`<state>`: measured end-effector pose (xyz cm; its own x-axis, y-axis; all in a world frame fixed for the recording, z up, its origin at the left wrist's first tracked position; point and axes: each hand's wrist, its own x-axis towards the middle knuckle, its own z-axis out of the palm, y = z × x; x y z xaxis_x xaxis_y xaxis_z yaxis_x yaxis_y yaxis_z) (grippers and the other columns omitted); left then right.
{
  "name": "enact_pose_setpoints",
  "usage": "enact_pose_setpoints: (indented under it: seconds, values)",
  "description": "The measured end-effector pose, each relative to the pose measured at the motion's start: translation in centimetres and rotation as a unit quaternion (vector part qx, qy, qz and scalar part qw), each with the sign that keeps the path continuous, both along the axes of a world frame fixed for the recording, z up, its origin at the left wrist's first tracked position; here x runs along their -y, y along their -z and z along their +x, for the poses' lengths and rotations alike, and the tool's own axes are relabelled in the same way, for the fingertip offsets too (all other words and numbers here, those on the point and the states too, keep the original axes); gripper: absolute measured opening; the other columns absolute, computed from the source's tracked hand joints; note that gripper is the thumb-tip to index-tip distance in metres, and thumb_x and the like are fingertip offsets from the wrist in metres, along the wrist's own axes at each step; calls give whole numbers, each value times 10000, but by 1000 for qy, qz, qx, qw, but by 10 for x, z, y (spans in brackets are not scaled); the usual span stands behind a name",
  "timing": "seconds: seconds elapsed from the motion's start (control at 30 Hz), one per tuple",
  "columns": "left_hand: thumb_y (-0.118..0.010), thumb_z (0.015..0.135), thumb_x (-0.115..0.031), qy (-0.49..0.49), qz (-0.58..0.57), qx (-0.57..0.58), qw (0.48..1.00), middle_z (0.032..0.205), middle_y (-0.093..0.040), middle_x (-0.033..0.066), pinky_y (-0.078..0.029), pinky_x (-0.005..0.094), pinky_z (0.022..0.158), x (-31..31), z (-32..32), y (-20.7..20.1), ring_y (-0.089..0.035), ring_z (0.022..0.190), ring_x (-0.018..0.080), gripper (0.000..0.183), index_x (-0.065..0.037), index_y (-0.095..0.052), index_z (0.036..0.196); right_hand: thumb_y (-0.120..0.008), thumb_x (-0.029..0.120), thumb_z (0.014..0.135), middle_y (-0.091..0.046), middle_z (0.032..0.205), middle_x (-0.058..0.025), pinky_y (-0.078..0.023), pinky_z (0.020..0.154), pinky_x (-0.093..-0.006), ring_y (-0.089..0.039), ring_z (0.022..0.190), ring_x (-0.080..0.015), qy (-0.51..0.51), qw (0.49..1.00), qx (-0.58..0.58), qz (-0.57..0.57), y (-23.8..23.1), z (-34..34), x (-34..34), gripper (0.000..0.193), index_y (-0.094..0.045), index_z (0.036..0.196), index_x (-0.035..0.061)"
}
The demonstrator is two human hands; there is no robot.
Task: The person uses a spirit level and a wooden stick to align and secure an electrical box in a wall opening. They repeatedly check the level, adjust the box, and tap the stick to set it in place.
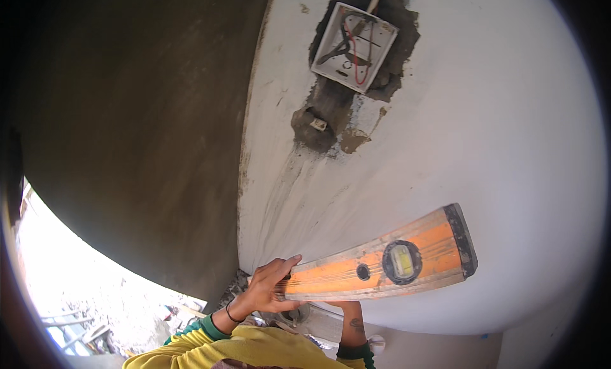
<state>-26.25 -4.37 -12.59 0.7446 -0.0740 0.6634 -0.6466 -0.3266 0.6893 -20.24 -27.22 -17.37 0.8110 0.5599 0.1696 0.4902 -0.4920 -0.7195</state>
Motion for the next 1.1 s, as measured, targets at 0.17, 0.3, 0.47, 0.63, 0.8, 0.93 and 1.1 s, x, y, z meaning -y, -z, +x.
enact_pose_setpoints:
  seconds: [0.17,0.3,0.47,0.63,0.8,0.93,1.1]
  values:
    - [-835,660,-285,-70,8,-9,997,876,-611,127,-533,392,699,-9,-36,18,-618,775,300,822,-12,-577,1391,-782,276,884,-629,1320,-129,-477,1032,-420,-584,1250,-298,8,999,-39,-37,37,0,20,517,-603,1320,64]
    - [-812,640,-303,-150,66,-74,984,876,-603,116,-542,409,722,-16,-77,66,-627,791,311,797,-55,-604,1369,-777,277,884,-634,1342,-134,-477,1033,-416,-581,1265,-303,-39,991,-53,-112,87,7,31,502,-621,1314,70]
    - [-807,596,-363,-263,128,-197,936,902,-601,119,-541,428,731,-23,-163,138,-617,821,336,877,-61,-585,1389,-774,321,876,-698,1236,-172,-525,945,-407,-677,1107,-321,-151,906,-188,-348,125,14,8,487,-651,1265,55]
    - [-823,657,-349,-318,167,-382,852,1036,-613,107,-533,413,837,-23,-238,204,-635,972,313,834,-103,-547,1404,-782,272,846,-757,976,-183,-560,800,-394,-736,885,-315,-90,908,-235,-334,232,-3,96,317,-717,1022,16]
    - [-804,671,-336,-371,157,-517,755,1044,-625,104,-538,422,848,-7,-324,270,-637,1015,319,755,-112,-572,1354,-777,218,830,-745,836,-129,-537,743,-360,-698,796,-225,-69,898,-254,-353,296,2,166,229,-740,905,5]
    - [-787,677,-328,-400,93,-590,695,1068,-639,121,-540,429,865,17,-383,317,-639,1036,335,715,-94,-579,1320,-759,195,853,-654,717,-19,-468,584,-328,-583,637,-138,-23,886,-321,-334,291,8,174,191,-725,862,7]
    - [-794,677,-303,-467,-18,-651,599,1116,-652,151,-539,446,906,71,-440,360,-631,1065,361,654,-89,-582,1257,-744,177,884,-588,675,19,-394,512,-291,-496,575,-86,47,878,-406,-250,290,20,166,169,-705,879,13]
